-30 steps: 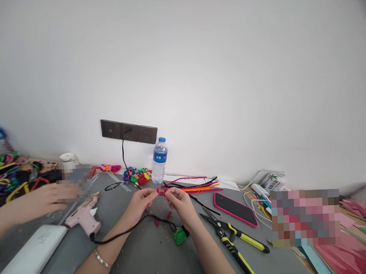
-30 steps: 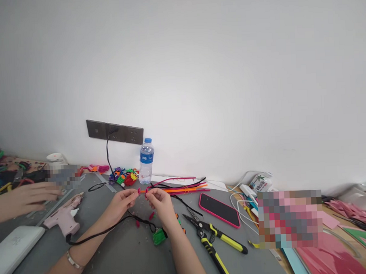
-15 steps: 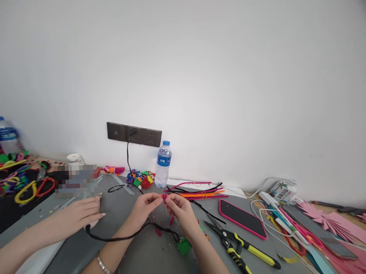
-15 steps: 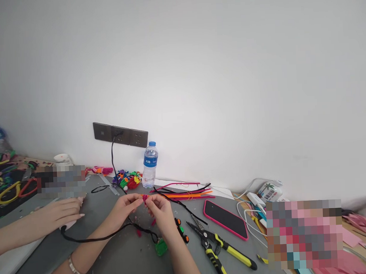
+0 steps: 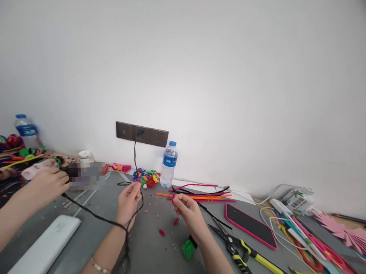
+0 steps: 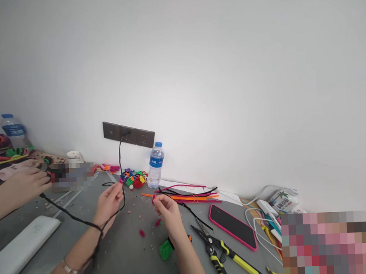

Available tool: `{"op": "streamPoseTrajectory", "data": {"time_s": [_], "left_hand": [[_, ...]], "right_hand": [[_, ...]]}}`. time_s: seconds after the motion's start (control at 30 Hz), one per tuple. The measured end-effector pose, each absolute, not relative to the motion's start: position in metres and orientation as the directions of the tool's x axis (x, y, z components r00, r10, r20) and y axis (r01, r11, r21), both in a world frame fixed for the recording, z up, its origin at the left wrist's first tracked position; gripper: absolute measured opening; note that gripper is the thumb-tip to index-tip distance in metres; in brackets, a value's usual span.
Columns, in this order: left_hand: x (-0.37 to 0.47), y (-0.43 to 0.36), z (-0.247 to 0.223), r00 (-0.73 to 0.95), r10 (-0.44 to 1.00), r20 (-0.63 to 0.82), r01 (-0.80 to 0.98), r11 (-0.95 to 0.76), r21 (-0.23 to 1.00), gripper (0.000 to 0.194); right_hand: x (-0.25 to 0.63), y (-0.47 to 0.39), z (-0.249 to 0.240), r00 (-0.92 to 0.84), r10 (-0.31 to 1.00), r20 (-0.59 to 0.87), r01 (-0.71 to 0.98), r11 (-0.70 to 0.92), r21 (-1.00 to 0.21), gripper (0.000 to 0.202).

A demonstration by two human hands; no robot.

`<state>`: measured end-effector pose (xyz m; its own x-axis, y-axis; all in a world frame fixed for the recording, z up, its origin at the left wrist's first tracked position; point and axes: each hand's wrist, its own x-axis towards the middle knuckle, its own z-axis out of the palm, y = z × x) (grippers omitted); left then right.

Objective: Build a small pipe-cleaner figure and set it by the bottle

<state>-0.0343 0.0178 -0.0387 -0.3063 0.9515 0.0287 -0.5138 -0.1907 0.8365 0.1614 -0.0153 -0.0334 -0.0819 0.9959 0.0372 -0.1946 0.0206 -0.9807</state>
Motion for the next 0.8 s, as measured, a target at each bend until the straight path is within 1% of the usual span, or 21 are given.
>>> {"op": "streamPoseTrajectory", "data": {"time_s": [0.07, 0.13, 0.17, 0.27, 0.33, 0.43, 0.53, 0.6, 0.63, 0.67, 0.73, 0.8], "left_hand": [[-0.046, 0.008, -0.034, -0.387, 0.922, -0.015, -0.619, -0.248, 0.745, 0.032], [-0.057, -0.002, -0.028, -0.463, 0.871, -0.162, -0.715, -0.259, 0.649, 0.022], [-0.061, -0.007, -0.026, -0.459, 0.861, -0.220, -0.758, -0.250, 0.603, 0.020], [-0.064, -0.017, -0.023, -0.369, 0.858, -0.358, -0.875, -0.189, 0.446, 0.029], [-0.058, -0.020, -0.024, -0.273, 0.858, -0.436, -0.927, -0.112, 0.359, 0.028], [-0.043, -0.022, -0.025, -0.148, 0.840, -0.521, -0.964, -0.005, 0.265, 0.026], [-0.023, -0.026, -0.025, -0.075, 0.813, -0.578, -0.978, 0.054, 0.203, 0.024], [-0.008, -0.031, -0.026, -0.032, 0.799, -0.601, -0.975, 0.109, 0.196, 0.024], [0.000, -0.034, -0.028, -0.011, 0.809, -0.588, -0.967, 0.141, 0.213, 0.023], [0.007, -0.037, -0.030, -0.002, 0.823, -0.568, -0.950, 0.175, 0.258, 0.022], [0.019, -0.040, -0.033, 0.015, 0.875, -0.484, -0.882, 0.240, 0.406, 0.018], [0.025, -0.038, -0.033, 0.064, 0.939, -0.337, -0.754, 0.267, 0.600, 0.019]], "right_hand": [[0.160, -0.018, -0.032, -0.115, 0.993, 0.027, -0.194, 0.004, -0.981, 0.035], [0.157, -0.020, -0.030, -0.144, 0.989, 0.024, -0.196, -0.005, -0.981, 0.034], [0.156, -0.022, -0.029, -0.156, 0.987, 0.025, -0.198, -0.006, -0.980, 0.035], [0.155, -0.025, -0.026, -0.169, 0.985, 0.031, -0.204, -0.004, -0.979, 0.035], [0.156, -0.026, -0.025, -0.154, 0.988, 0.029, -0.215, -0.005, -0.977, 0.035], [0.160, -0.027, -0.024, -0.120, 0.992, 0.022, -0.242, -0.008, -0.970, 0.036], [0.164, -0.026, -0.025, -0.097, 0.995, 0.026, -0.262, -0.001, -0.965, 0.037], [0.166, -0.025, -0.026, -0.087, 0.996, 0.031, -0.267, 0.007, -0.964, 0.037], [0.167, -0.024, -0.027, -0.082, 0.996, 0.035, -0.269, 0.012, -0.963, 0.036], [0.168, -0.024, -0.027, -0.077, 0.996, 0.038, -0.271, 0.015, -0.962, 0.036], [0.171, -0.023, -0.027, -0.073, 0.997, 0.036, -0.275, 0.015, -0.961, 0.036], [0.175, -0.023, -0.024, -0.076, 0.997, 0.030, -0.273, 0.008, -0.962, 0.036]]}}
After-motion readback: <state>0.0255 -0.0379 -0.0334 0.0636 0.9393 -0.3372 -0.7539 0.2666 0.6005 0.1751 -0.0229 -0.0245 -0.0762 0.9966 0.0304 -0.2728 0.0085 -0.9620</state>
